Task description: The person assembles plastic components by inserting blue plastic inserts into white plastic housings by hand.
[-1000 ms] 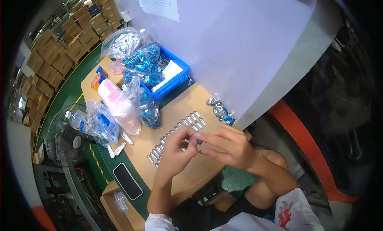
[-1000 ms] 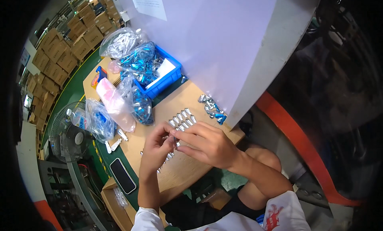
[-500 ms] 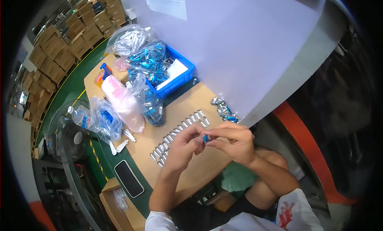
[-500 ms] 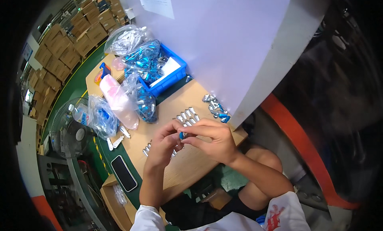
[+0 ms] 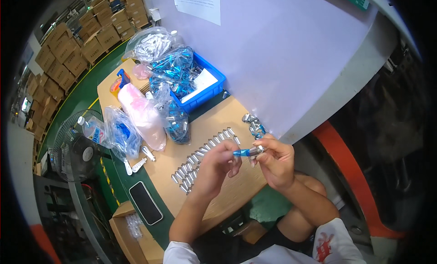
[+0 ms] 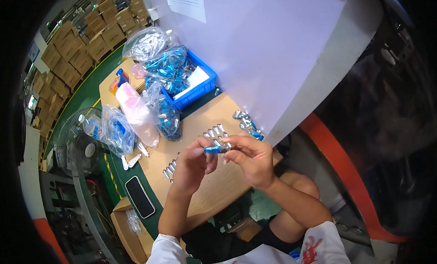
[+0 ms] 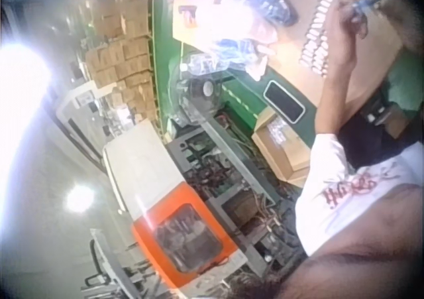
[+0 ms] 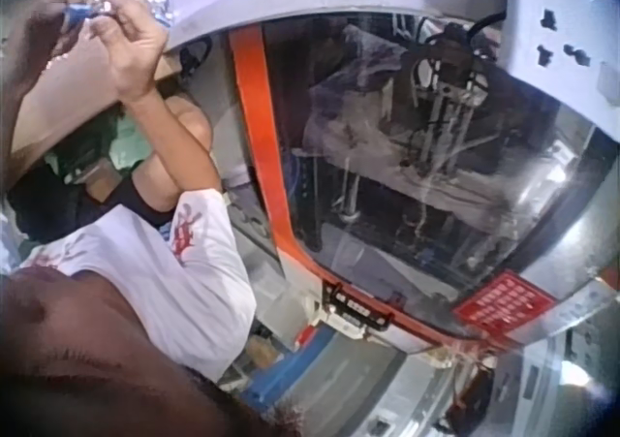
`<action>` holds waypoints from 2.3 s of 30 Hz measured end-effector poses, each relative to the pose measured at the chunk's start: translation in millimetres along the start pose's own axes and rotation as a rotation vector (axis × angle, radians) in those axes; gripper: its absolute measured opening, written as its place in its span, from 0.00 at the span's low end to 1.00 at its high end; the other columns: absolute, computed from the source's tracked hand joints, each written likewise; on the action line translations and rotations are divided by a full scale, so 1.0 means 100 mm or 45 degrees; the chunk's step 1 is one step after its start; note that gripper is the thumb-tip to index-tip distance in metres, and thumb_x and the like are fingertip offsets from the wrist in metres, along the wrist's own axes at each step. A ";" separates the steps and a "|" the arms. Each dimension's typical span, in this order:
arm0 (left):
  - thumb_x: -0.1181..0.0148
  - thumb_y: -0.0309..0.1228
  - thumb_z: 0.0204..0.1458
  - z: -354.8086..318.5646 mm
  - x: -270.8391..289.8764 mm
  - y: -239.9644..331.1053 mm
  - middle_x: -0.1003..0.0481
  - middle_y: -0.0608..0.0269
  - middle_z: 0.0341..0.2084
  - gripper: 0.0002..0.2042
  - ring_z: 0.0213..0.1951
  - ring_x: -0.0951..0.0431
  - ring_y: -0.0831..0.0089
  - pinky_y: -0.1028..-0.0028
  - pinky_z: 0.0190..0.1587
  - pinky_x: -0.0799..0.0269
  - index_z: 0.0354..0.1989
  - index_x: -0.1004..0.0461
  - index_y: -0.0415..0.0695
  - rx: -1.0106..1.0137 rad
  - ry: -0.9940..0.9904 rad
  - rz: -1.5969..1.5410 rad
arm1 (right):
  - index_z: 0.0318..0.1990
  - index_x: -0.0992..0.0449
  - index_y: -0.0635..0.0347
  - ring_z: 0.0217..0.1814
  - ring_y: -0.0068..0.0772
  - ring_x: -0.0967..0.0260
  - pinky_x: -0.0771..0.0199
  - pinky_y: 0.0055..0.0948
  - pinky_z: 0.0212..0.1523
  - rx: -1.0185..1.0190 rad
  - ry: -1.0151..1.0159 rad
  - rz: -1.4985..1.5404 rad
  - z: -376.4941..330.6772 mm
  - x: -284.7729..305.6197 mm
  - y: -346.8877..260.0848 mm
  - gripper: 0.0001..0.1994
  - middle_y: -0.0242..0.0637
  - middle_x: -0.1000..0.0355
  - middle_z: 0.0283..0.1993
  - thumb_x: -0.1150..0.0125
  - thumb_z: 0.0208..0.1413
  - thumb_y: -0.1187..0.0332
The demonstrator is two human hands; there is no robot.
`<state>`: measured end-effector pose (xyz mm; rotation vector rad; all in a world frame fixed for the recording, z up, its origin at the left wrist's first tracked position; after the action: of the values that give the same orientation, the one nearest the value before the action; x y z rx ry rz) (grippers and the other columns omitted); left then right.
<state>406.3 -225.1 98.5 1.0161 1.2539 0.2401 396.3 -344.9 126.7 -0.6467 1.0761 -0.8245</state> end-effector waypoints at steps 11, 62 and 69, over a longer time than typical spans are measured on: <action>0.49 0.35 0.65 -0.10 0.08 0.31 0.31 0.71 0.23 0.12 0.26 0.32 0.84 0.82 0.29 0.38 0.32 0.28 0.41 -0.303 0.072 0.525 | 0.49 0.23 0.67 0.48 0.26 0.31 0.28 0.23 0.42 -0.177 0.072 0.576 0.05 0.03 0.15 0.14 0.39 0.33 0.52 0.40 0.55 0.82; 0.47 0.32 0.62 -0.34 0.13 0.83 0.25 0.65 0.29 0.12 0.26 0.31 0.83 0.82 0.31 0.36 0.34 0.22 0.36 -0.534 0.333 0.684 | 0.30 0.23 0.66 0.34 0.49 0.26 0.27 0.42 0.38 -0.385 -0.448 -1.563 -0.01 0.15 1.63 0.05 0.48 0.25 0.28 0.38 0.49 0.73; 0.47 0.31 0.62 -0.33 0.10 0.83 0.25 0.65 0.29 0.12 0.26 0.31 0.83 0.81 0.30 0.36 0.34 0.22 0.36 -0.537 0.309 0.698 | 0.30 0.23 0.66 0.33 0.51 0.26 0.26 0.42 0.38 -0.280 -0.407 -1.534 0.02 0.20 1.64 0.05 0.48 0.25 0.29 0.38 0.49 0.72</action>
<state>411.1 -154.7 154.6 0.9575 1.0504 1.0341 445.8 -271.6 -12.4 -1.6112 0.3963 -1.5517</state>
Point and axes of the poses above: each hand's wrist, its own z-axis towards the middle knuckle, its own x-axis out of the back of the hand, y = z × x, the point moved 10 cm from there along z, towards the middle knuckle
